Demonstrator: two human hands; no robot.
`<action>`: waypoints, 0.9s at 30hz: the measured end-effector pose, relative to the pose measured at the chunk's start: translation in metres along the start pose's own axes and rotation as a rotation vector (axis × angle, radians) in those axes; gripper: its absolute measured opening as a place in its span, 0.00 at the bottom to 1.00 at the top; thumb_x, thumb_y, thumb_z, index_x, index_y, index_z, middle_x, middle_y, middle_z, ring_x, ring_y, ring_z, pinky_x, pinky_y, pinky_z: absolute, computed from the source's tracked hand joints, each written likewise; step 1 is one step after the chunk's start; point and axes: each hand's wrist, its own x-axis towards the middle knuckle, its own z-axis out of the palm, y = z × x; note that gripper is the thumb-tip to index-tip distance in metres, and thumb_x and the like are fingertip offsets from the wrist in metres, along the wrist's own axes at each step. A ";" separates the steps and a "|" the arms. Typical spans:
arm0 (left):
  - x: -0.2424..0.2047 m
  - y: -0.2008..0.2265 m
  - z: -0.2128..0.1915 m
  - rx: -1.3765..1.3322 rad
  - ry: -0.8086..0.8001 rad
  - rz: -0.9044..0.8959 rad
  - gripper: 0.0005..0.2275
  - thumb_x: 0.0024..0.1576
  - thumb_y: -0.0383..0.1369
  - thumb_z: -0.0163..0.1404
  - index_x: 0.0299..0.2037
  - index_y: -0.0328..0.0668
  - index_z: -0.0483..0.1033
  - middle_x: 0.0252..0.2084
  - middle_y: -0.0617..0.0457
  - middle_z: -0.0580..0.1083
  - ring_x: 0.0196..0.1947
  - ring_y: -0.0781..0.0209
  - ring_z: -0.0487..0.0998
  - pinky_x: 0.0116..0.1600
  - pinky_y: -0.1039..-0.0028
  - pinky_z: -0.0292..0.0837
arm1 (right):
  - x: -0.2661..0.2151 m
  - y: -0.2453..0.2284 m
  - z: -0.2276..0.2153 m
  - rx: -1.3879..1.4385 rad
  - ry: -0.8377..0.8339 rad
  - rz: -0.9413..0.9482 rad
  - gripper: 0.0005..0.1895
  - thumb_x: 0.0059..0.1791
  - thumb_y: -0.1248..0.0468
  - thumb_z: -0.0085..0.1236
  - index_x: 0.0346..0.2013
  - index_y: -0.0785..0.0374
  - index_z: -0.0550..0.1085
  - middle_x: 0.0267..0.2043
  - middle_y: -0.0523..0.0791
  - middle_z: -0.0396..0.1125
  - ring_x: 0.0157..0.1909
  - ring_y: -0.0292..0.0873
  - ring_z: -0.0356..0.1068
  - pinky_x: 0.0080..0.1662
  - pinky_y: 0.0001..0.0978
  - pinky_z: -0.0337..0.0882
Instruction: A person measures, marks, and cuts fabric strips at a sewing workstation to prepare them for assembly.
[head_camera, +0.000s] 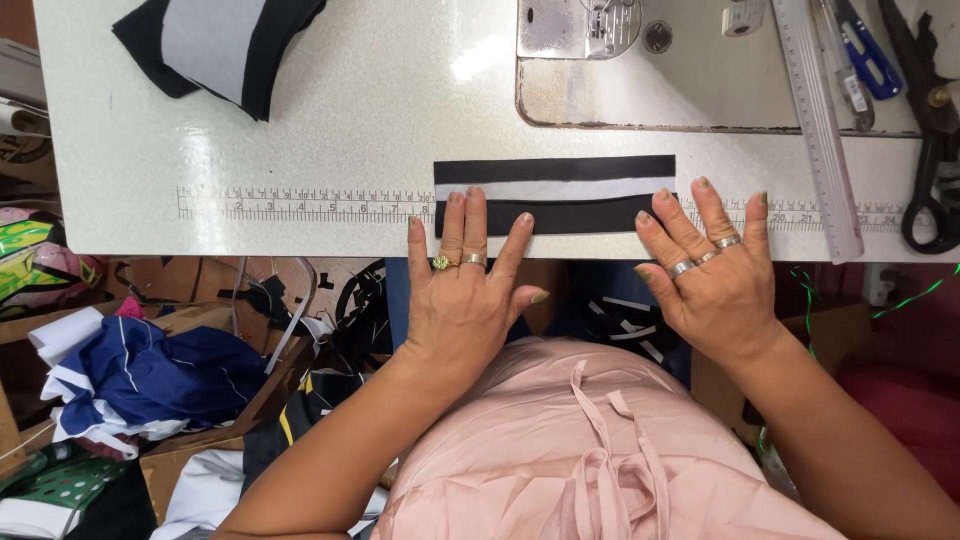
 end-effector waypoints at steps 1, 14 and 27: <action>0.006 0.000 -0.004 0.000 0.006 0.000 0.30 0.56 0.54 0.42 0.65 0.49 0.58 0.62 0.26 0.59 0.65 0.32 0.56 0.60 0.35 0.45 | 0.005 0.000 -0.002 -0.005 0.003 -0.003 0.23 0.53 0.52 0.44 0.60 0.54 0.71 0.65 0.50 0.62 0.69 0.55 0.53 0.66 0.57 0.31; 0.091 -0.036 0.004 -0.168 -0.241 0.069 0.26 0.37 0.37 0.63 0.47 0.48 0.67 0.41 0.48 0.70 0.42 0.46 0.69 0.42 0.58 0.63 | 0.094 0.010 -0.023 0.380 -0.304 0.090 0.36 0.41 0.63 0.61 0.62 0.63 0.60 0.66 0.52 0.52 0.70 0.60 0.43 0.66 0.54 0.44; 0.050 -0.011 0.001 -0.020 0.357 0.318 0.06 0.48 0.27 0.53 0.24 0.43 0.67 0.26 0.50 0.67 0.31 0.53 0.70 0.34 0.67 0.65 | 0.043 -0.018 -0.001 -0.075 0.173 -0.124 0.05 0.48 0.66 0.52 0.27 0.56 0.72 0.29 0.39 0.62 0.29 0.43 0.62 0.35 0.35 0.64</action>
